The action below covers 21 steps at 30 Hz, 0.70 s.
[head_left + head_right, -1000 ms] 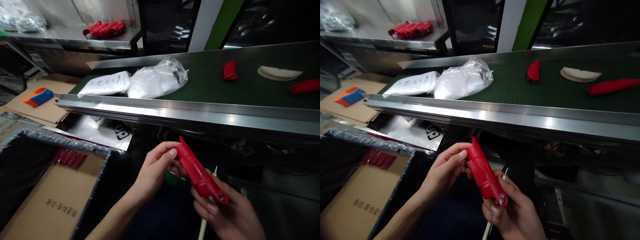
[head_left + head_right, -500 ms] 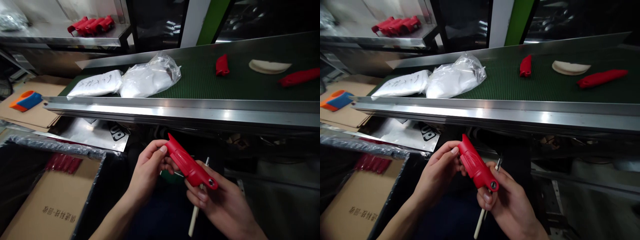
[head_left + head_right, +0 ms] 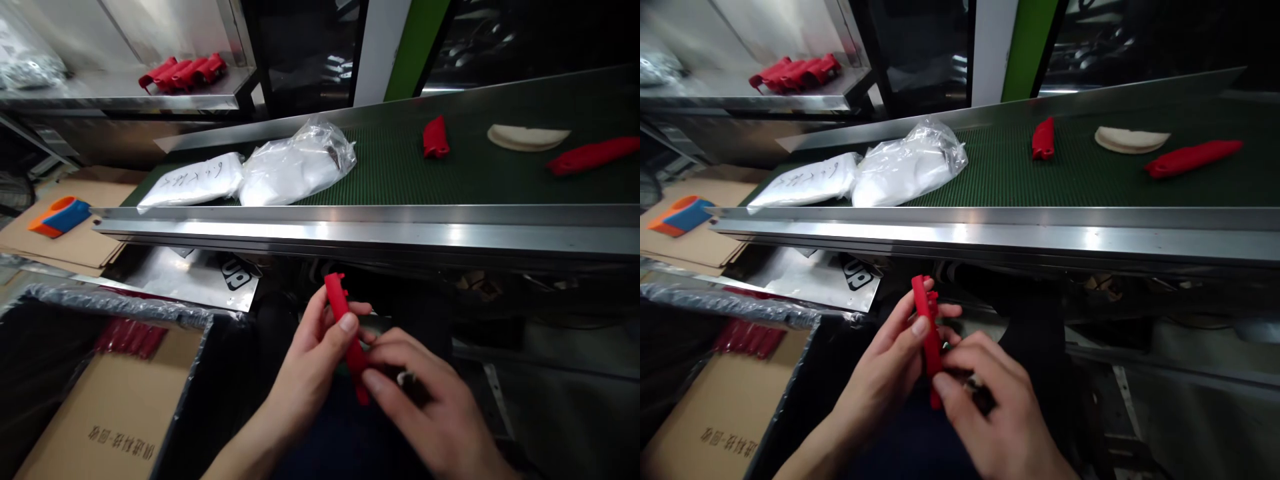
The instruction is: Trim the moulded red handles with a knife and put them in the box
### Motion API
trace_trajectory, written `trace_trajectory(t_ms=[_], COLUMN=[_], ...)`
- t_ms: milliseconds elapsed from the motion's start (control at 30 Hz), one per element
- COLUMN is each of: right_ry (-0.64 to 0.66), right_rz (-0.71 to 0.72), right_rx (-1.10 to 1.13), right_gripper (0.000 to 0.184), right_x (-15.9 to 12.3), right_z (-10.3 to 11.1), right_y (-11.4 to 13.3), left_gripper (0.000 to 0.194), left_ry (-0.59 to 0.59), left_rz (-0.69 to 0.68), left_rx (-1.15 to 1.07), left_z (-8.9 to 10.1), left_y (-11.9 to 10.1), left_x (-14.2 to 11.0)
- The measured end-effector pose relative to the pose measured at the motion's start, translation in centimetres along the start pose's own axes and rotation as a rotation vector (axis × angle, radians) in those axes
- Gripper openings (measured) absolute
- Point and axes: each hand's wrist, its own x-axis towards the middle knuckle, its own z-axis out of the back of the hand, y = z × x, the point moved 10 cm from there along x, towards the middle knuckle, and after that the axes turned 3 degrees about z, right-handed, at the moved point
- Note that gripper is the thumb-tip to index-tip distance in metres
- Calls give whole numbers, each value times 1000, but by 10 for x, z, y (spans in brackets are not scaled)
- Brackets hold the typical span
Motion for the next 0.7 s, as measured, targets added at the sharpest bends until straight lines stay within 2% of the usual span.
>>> trace_trajectory(t_ms=[100, 200, 300, 467, 567, 700], right_ry=[-13, -110, -122, -54, -31, -31], right_rz=[296, 411, 518, 702, 760, 739], right_rx=[-433, -643, -735, -934, -1004, -1008], right_gripper=[19, 38, 39, 43, 43, 41], right_x=[2, 3, 3, 0, -4, -2], right_z=[1, 19, 31, 27, 21, 18], right_y=[40, 62, 76, 92, 96, 96], left_gripper=[46, 50, 49, 52, 54, 54], left_ry=[-30, -22, -25, -61, -78, -82], left_rz=[9, -27, -36, -6, -11, -14], left_rx=[-40, 9, 53, 49, 43, 37], left_z=[-3, -8, -13, -16, -15, -13], left_y=[1, -4, -7, -8, -9, -10], left_x=[-5, -14, -26, -39, -40, -41])
